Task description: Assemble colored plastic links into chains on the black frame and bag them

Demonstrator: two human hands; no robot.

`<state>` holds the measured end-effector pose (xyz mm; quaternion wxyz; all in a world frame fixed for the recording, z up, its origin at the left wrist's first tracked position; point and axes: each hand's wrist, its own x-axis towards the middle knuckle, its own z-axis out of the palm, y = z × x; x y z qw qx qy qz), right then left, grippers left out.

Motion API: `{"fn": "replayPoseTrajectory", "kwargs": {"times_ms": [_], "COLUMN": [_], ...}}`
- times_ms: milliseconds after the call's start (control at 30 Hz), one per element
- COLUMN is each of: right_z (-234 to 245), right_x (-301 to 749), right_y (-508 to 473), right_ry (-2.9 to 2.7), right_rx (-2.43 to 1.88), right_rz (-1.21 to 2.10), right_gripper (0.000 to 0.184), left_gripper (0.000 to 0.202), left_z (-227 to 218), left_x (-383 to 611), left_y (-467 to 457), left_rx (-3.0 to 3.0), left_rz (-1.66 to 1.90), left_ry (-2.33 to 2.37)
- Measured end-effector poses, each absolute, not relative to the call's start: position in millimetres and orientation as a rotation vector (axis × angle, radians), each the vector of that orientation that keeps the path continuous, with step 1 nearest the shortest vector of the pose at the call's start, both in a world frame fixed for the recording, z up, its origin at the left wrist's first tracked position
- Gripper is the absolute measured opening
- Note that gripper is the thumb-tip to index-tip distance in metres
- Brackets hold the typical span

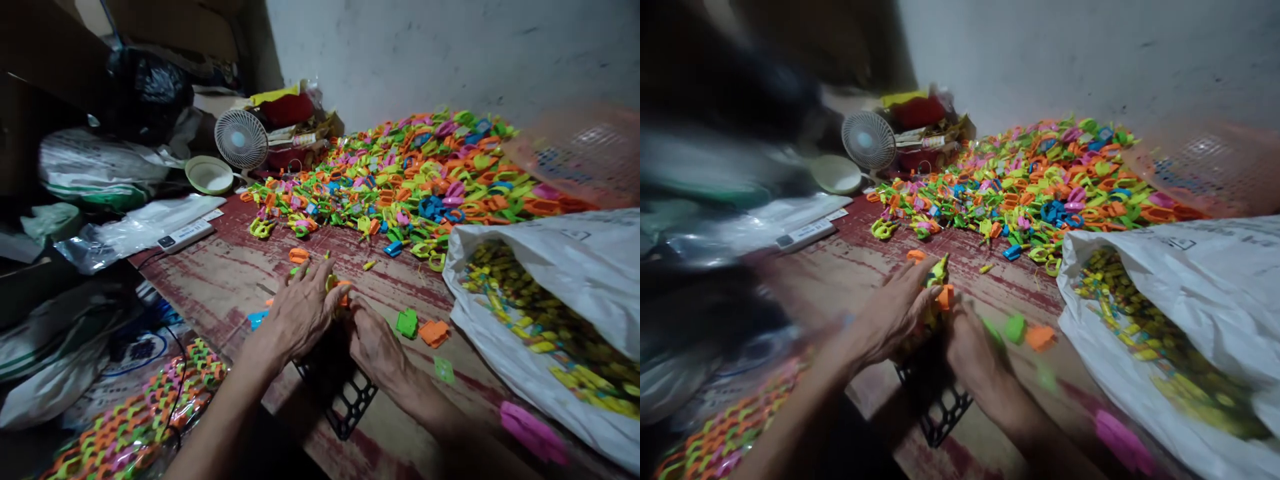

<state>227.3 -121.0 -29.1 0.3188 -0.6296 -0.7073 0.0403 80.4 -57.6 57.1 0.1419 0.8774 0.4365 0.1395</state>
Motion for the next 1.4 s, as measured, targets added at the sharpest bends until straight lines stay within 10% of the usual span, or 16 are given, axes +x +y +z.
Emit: {"fn": "replayPoseTrajectory", "kwargs": {"times_ms": [300, 467, 667, 800, 1400], "right_z": [-34, -38, -35, -10, 4], "right_x": [229, 228, 235, 246, 248], "right_y": [-119, -114, -118, -130, -96], "right_ry": [-1.801, -1.753, -1.759, -1.738, -1.972], "right_rx": [-1.738, -1.758, -1.748, -1.621, -1.107], "right_rz": [0.299, 0.374, 0.430, -0.091, -0.059], "right_gripper": [0.022, 0.023, 0.028, 0.032, 0.030], "left_gripper": [0.031, 0.027, 0.049, 0.070, 0.050], "left_z": [43, -9, 58, 83, 63], "left_x": [0, -27, 1, 37, 50], "left_y": [-76, -93, -99, -73, -47], "left_rx": [1.808, 1.646, 2.353, 2.620, 2.527], "left_rz": [1.450, 1.291, 1.148, 0.640, 0.318], "left_ry": [1.640, 1.623, 1.314, 1.096, 0.911]}}
